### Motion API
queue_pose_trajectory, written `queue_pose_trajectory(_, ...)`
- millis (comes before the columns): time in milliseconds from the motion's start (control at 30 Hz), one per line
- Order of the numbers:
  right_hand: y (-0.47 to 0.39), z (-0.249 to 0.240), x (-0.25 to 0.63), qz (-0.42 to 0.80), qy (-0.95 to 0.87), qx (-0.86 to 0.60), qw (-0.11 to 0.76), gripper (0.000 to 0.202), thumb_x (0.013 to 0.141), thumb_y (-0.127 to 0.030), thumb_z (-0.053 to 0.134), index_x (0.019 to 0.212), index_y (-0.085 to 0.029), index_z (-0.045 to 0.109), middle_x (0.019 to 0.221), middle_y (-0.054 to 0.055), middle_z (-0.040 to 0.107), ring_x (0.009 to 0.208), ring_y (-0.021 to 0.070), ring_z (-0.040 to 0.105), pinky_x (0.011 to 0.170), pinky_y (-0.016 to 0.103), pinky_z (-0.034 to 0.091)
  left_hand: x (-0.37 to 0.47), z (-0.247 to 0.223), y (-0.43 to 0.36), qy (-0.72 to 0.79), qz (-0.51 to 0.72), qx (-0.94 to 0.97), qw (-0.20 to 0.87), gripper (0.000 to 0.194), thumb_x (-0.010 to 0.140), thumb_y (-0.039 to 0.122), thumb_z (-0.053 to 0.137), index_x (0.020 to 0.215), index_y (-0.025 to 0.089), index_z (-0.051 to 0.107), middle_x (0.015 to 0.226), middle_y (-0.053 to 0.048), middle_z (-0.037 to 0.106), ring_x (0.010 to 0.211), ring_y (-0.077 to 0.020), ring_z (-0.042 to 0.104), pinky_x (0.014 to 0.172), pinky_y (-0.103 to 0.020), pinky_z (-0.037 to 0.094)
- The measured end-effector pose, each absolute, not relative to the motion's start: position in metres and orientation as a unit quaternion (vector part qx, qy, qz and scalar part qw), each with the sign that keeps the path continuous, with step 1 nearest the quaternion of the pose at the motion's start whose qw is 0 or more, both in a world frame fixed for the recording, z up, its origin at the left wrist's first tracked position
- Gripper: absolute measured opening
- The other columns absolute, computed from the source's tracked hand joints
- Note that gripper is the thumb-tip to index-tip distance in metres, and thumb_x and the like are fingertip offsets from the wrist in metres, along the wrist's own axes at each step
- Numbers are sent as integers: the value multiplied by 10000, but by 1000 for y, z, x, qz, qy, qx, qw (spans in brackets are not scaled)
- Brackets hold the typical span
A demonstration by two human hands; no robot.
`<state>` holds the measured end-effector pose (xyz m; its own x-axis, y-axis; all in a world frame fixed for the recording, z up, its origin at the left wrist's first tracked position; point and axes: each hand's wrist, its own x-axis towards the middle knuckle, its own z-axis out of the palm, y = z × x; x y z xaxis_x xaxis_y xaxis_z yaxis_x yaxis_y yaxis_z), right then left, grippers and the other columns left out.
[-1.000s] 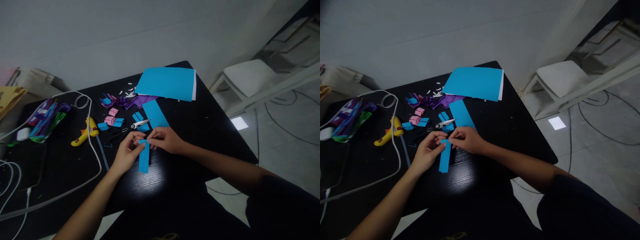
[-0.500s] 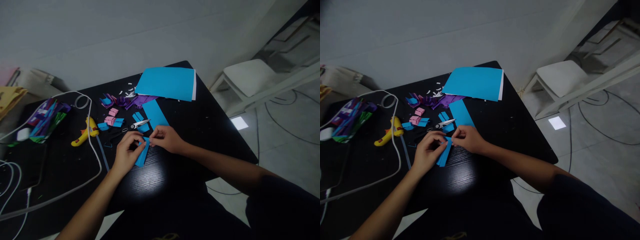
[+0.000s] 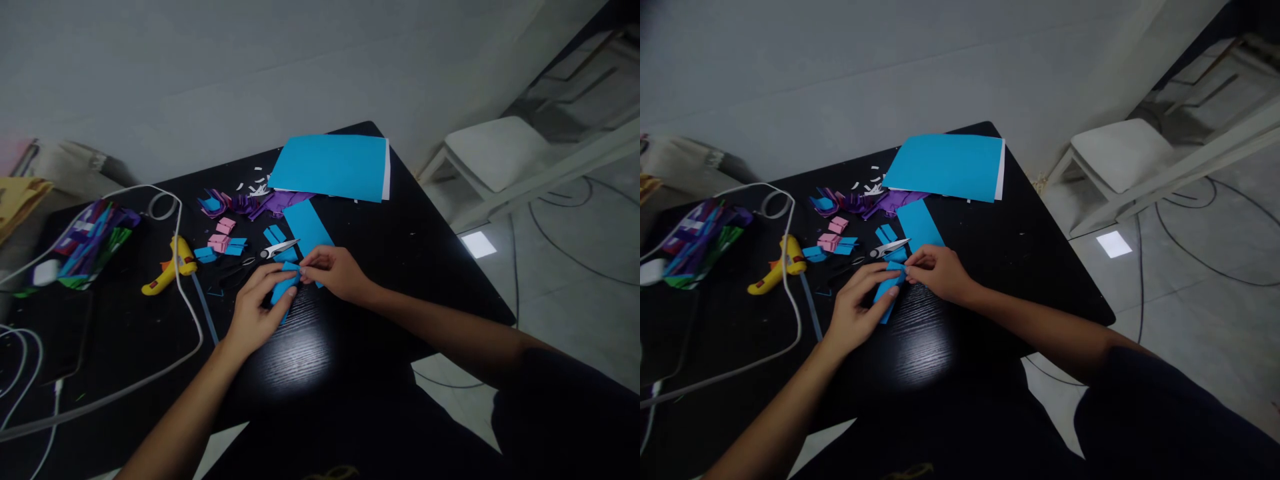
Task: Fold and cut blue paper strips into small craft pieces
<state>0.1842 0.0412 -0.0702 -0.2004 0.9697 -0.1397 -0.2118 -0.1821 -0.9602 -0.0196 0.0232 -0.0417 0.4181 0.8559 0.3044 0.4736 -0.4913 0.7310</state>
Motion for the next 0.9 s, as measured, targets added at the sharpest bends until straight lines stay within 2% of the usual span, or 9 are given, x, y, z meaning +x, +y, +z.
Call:
queue_pose_trajectory(500,40,-68,186,595,-473,-469,450,132,753,-193,765,808,-183,645,704,-1,726,677,167,739,697,312,601,-19,-44,21,423,366,775,295,258,944,244,680,1187,252,767,1259,-87,726,1166,-240,700,1034,-434,563)
queue_pose_trajectory(900,41,-66,185,619,-452,-461,447,115,762,-192,758,813,-173,657,699,-2,731,664,150,735,704,302,615,-18,-42,23,401,358,772,339,304,971,225,640,1243,300,754,1323,-86,684,1222,-241,668,1060,-447,546)
